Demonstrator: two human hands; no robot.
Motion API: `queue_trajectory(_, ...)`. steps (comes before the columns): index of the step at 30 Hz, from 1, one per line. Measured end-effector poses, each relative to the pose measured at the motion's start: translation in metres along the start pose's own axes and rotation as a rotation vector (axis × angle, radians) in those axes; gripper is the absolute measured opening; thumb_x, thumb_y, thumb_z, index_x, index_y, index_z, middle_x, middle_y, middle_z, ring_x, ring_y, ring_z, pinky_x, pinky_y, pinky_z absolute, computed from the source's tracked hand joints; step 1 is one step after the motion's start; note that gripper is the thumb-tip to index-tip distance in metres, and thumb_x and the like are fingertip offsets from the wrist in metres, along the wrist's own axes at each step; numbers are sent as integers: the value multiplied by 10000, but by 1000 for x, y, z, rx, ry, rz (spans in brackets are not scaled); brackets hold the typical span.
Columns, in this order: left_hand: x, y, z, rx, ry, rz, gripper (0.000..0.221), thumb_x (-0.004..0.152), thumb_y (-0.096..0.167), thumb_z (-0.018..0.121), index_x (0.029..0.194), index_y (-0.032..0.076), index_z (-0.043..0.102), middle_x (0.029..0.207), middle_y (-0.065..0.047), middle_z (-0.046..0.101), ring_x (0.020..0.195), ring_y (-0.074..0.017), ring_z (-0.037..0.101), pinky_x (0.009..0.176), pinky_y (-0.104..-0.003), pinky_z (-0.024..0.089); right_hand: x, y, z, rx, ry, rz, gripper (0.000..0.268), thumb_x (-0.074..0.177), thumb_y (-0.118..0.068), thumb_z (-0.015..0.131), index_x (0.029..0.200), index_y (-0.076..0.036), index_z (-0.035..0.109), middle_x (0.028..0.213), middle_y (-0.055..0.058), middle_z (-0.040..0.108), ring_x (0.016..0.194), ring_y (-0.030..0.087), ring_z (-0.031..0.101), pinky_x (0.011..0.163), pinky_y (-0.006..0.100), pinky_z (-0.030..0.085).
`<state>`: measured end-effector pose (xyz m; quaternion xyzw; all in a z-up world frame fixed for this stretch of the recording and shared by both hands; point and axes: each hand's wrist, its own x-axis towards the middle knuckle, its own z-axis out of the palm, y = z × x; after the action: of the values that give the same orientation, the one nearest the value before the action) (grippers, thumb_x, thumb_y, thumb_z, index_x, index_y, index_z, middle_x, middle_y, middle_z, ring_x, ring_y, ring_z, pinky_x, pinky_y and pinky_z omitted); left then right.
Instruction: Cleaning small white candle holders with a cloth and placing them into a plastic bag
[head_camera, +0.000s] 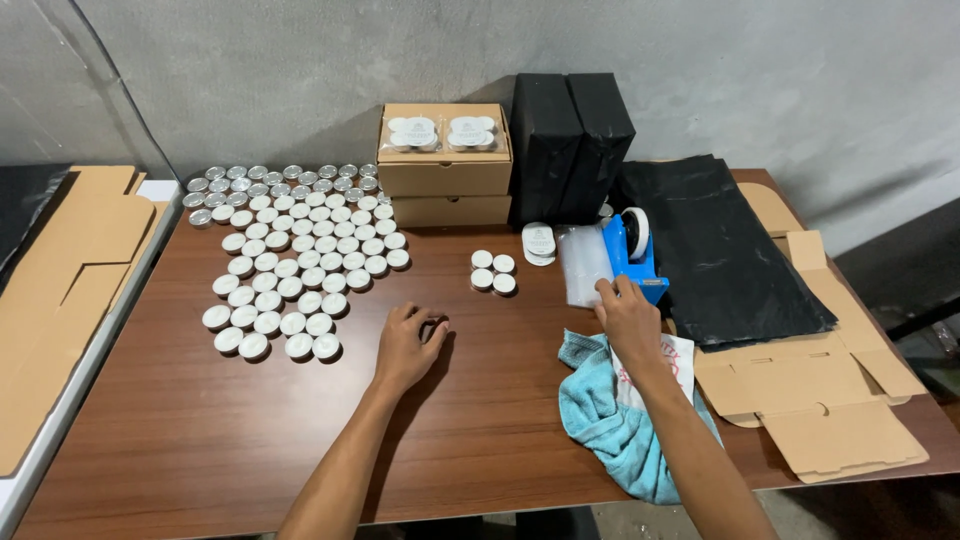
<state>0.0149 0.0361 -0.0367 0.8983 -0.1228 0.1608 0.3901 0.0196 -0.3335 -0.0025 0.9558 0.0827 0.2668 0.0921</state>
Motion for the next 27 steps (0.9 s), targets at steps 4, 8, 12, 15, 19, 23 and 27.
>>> queue_trajectory(4,1,7,-5,-11,-5,-10,208,916,266,728,1001,78,753,887,-118,626,908,-300,636,818,-375,549,-2,-2,11,-44,57,1,232,887,-191,742,1051,-208,578,900,-13,533,817,154,671,580,261,601)
queue_trajectory(8,1,9,-6,-7,-9,-13,201,912,258,733,1006,82,755,898,-119,636,917,-303,639,822,-379,549,-2,-3,15,-40,159,11,105,944,-150,648,1024,-193,597,869,-6,574,801,153,683,582,235,589)
queue_trajectory(12,1,14,-8,-7,-23,-24,211,918,260,726,1017,76,754,908,-120,642,931,-301,640,838,-379,549,-3,-4,21,-24,191,19,73,957,-136,600,1019,-168,577,819,1,606,789,157,697,597,231,591)
queue_trajectory(15,1,14,-8,4,-9,16,197,909,248,734,1006,77,755,891,-119,630,914,-300,633,825,-382,547,-2,-9,4,9,160,24,125,941,-132,663,972,-141,543,937,39,556,822,207,688,624,291,622)
queue_trajectory(19,1,12,-7,-1,-15,17,200,907,249,736,1004,75,754,892,-124,633,915,-306,635,828,-387,547,-3,-4,11,-22,148,0,186,933,-184,692,929,-145,511,896,19,506,843,198,671,616,259,605)
queue_trajectory(23,1,11,-6,14,-8,12,195,905,258,739,972,74,748,874,-117,625,903,-296,633,818,-376,548,-8,1,33,22,121,24,156,943,-180,678,950,-162,524,871,-5,525,806,174,681,624,252,605)
queue_trajectory(27,1,14,-8,8,-1,16,187,905,248,738,986,80,752,877,-112,622,903,-292,631,820,-372,545,-10,3,44,30,143,35,94,986,-193,649,987,-183,556,869,-21,569,781,150,700,639,222,589)
